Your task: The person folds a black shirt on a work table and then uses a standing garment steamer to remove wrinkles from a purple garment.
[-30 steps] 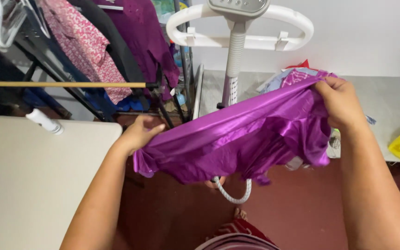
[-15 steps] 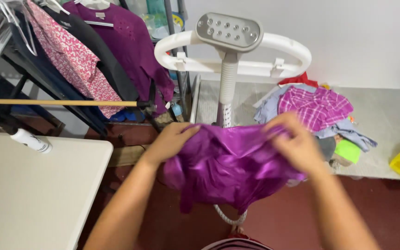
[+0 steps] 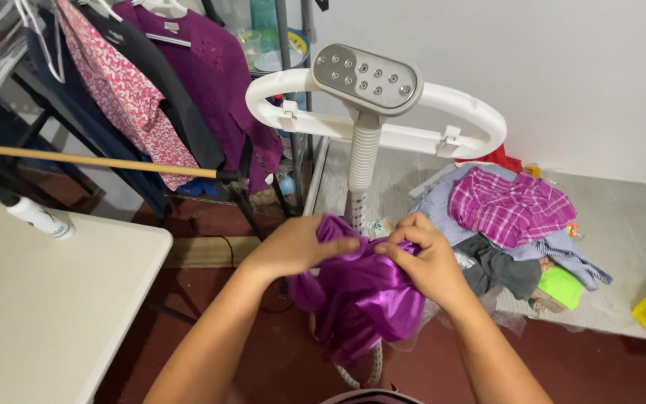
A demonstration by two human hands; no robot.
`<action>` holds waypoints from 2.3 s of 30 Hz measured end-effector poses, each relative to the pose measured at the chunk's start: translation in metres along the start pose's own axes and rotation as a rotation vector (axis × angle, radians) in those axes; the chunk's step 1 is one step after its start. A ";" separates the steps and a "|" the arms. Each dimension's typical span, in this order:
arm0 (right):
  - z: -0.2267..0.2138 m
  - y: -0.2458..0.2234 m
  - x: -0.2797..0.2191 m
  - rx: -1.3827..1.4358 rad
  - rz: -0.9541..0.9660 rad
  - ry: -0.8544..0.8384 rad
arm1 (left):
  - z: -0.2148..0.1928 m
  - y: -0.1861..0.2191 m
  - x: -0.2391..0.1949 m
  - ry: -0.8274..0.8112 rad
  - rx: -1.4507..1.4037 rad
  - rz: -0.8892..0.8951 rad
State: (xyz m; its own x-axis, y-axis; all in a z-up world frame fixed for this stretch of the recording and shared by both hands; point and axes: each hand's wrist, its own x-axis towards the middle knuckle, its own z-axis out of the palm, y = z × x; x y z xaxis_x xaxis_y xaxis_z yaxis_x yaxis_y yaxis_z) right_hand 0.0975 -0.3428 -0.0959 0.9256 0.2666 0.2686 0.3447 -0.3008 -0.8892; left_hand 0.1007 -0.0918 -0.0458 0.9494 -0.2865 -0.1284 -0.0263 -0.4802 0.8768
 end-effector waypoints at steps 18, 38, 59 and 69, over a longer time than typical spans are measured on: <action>0.007 0.005 0.031 0.223 0.132 0.040 | -0.042 -0.061 0.019 0.460 0.473 0.467; 0.160 -0.023 0.037 0.245 0.390 0.021 | -0.099 -0.065 0.033 0.087 -0.296 0.506; 0.150 -0.035 0.056 0.083 0.256 0.463 | -0.162 -0.077 0.026 0.381 0.037 0.823; 0.100 -0.073 0.116 0.054 0.184 0.183 | -0.137 -0.137 0.084 0.165 -0.228 0.457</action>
State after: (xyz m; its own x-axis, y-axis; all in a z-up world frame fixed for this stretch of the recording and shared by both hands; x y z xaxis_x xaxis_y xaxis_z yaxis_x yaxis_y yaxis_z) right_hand 0.1638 -0.1983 -0.0369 0.9865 0.0407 0.1587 0.1637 -0.2784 -0.9464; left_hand 0.2273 0.0636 -0.1127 0.8939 -0.2816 0.3488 -0.3978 -0.1396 0.9068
